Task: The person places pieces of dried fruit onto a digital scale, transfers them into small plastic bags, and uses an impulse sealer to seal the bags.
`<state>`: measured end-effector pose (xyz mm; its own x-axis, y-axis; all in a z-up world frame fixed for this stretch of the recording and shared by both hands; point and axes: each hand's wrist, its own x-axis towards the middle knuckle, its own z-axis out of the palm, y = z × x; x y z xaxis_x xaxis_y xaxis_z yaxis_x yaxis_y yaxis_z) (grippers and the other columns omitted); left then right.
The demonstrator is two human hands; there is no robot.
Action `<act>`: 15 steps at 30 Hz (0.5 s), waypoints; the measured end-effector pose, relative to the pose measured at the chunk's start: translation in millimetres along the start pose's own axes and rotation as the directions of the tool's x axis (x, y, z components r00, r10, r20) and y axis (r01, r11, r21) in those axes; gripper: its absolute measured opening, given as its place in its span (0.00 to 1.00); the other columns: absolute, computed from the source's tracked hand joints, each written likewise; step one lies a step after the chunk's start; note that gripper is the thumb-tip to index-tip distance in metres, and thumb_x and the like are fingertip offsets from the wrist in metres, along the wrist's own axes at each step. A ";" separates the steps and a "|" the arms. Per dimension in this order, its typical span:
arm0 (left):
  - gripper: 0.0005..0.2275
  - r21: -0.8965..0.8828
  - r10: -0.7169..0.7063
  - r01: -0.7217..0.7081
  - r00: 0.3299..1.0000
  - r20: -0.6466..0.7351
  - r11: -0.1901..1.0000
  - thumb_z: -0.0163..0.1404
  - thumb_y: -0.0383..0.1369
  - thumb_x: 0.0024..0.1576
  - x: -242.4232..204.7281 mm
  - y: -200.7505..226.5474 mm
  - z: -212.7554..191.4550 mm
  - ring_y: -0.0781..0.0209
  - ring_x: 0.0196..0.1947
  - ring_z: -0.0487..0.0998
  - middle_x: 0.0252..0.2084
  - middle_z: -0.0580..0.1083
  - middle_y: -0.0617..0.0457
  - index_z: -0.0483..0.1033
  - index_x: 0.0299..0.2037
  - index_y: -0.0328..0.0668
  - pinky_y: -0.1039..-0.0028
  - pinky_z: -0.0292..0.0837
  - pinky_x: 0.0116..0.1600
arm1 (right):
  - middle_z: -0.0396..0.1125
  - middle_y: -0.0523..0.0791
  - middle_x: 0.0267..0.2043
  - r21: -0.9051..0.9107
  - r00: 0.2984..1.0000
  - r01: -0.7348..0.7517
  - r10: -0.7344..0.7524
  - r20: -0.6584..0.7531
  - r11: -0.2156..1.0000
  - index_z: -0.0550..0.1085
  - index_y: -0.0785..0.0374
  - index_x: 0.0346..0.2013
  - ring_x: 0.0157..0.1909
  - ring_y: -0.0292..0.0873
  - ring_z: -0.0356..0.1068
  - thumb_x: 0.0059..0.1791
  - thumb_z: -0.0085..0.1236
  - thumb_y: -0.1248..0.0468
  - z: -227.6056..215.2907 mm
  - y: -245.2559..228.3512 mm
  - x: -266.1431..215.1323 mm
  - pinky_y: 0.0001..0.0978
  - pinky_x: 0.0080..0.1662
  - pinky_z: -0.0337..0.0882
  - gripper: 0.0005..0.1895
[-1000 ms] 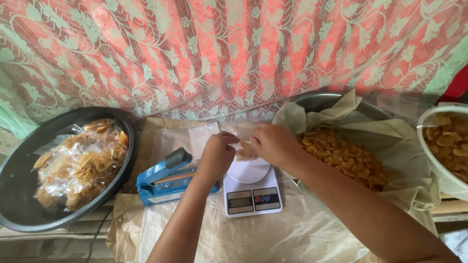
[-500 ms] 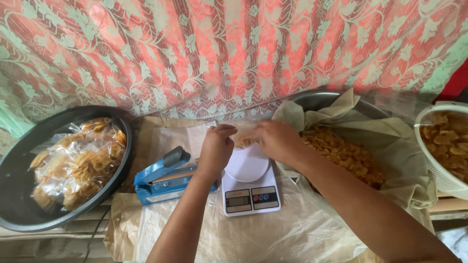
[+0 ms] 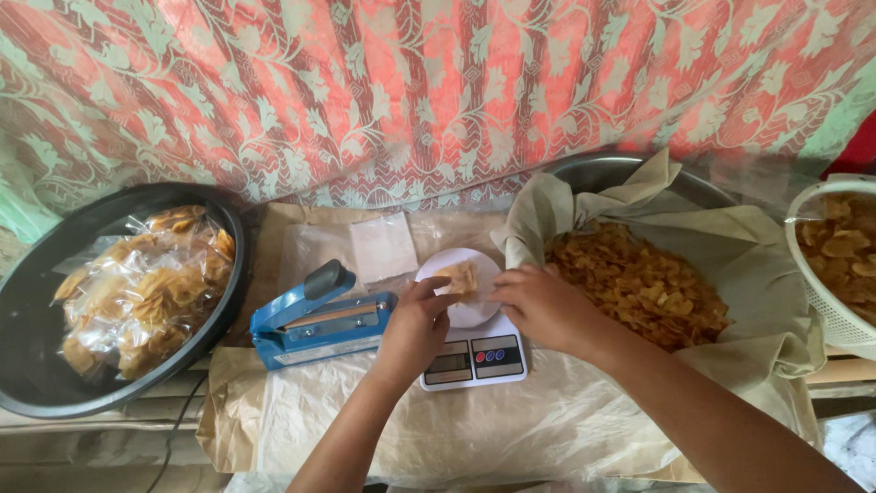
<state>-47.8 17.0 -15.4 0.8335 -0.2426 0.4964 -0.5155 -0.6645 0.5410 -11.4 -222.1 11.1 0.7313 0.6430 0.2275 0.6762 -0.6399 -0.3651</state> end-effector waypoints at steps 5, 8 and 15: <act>0.14 -0.107 -0.009 0.003 0.998 -0.057 0.994 0.53 0.18 0.50 -7.2 16.4 -22.3 0.46 0.51 0.76 0.56 0.76 0.45 0.83 0.45 0.39 0.64 0.74 0.53 | 0.74 0.44 0.40 0.173 0.990 -0.094 0.111 -0.090 0.980 0.82 0.56 0.39 0.47 0.46 0.73 0.46 0.63 0.57 -36.8 -1.3 -28.1 0.38 0.49 0.71 0.10; 0.14 -0.223 -0.188 0.182 0.982 -0.005 0.958 0.53 0.17 0.52 -11.8 30.5 -39.4 0.56 0.42 0.78 0.57 0.75 0.47 0.82 0.46 0.40 0.70 0.76 0.45 | 0.76 0.45 0.36 0.184 0.940 -0.229 0.266 -0.213 0.956 0.83 0.57 0.37 0.42 0.48 0.74 0.46 0.64 0.55 -57.1 8.7 -47.7 0.38 0.44 0.72 0.11; 0.14 -0.253 -0.162 0.137 0.983 -0.082 0.958 0.52 0.16 0.54 -26.1 51.6 -55.4 0.61 0.43 0.79 0.57 0.75 0.47 0.82 0.47 0.38 0.74 0.78 0.46 | 0.75 0.47 0.45 0.271 0.748 -0.538 0.601 -0.283 0.798 0.76 0.54 0.59 0.38 0.49 0.75 0.53 0.55 0.62 -85.5 60.7 -96.9 0.38 0.41 0.71 0.19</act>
<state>-107.1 28.3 37.2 0.8870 -0.0726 0.4559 -0.4297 -0.4910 0.7578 -33.6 -359.2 44.1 0.9782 -0.0231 0.2065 0.1215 -0.7427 -0.6585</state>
